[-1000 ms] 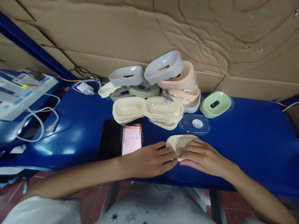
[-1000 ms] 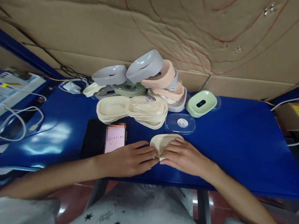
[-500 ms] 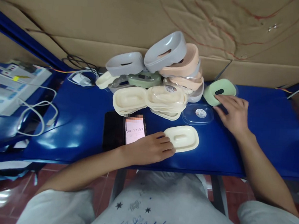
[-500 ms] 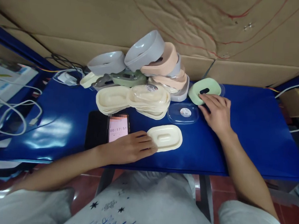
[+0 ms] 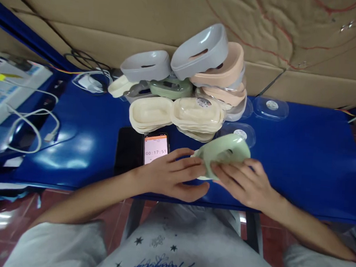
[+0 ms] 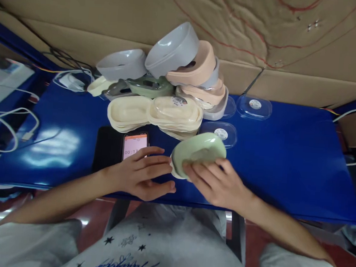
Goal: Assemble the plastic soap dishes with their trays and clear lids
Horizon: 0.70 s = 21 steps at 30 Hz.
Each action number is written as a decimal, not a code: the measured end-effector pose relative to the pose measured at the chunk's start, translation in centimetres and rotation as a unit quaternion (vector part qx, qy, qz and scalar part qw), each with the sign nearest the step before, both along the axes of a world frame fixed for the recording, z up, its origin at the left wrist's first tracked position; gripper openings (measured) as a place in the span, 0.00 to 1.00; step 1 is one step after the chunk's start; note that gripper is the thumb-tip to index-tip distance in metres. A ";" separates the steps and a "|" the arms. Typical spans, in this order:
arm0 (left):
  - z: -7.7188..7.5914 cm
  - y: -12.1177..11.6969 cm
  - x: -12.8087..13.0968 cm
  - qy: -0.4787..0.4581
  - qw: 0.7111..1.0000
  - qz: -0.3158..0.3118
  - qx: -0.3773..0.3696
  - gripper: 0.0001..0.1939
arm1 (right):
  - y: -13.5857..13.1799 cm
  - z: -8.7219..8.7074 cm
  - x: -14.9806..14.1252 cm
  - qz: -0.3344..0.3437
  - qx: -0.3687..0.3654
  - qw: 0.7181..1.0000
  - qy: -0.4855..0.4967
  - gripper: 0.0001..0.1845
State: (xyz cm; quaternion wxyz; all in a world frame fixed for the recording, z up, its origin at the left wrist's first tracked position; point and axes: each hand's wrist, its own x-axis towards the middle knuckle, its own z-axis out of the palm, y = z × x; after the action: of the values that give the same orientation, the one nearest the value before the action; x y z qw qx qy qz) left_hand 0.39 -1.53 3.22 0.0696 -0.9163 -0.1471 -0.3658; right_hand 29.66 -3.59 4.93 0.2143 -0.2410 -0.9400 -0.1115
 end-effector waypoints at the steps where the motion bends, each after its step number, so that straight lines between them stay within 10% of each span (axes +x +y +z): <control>1: 0.0 0.0 0.0 0.019 1.000 0.001 -0.001 0.13 | -0.3 -0.2 -0.7 0.015 -0.015 1.000 -0.003 0.16; 21: -0.4 1.7 -0.4 0.227 0.973 -0.002 -0.047 0.09 | 1.3 -2.6 -0.1 0.032 -0.085 0.992 -0.085 0.17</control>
State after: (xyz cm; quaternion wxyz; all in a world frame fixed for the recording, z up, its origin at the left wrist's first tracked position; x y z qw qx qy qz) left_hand 0.01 0.14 2.80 0.0569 -0.9781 -0.1423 -0.1406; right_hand 29.57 -2.24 2.35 0.1154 -0.2175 -0.9682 -0.0444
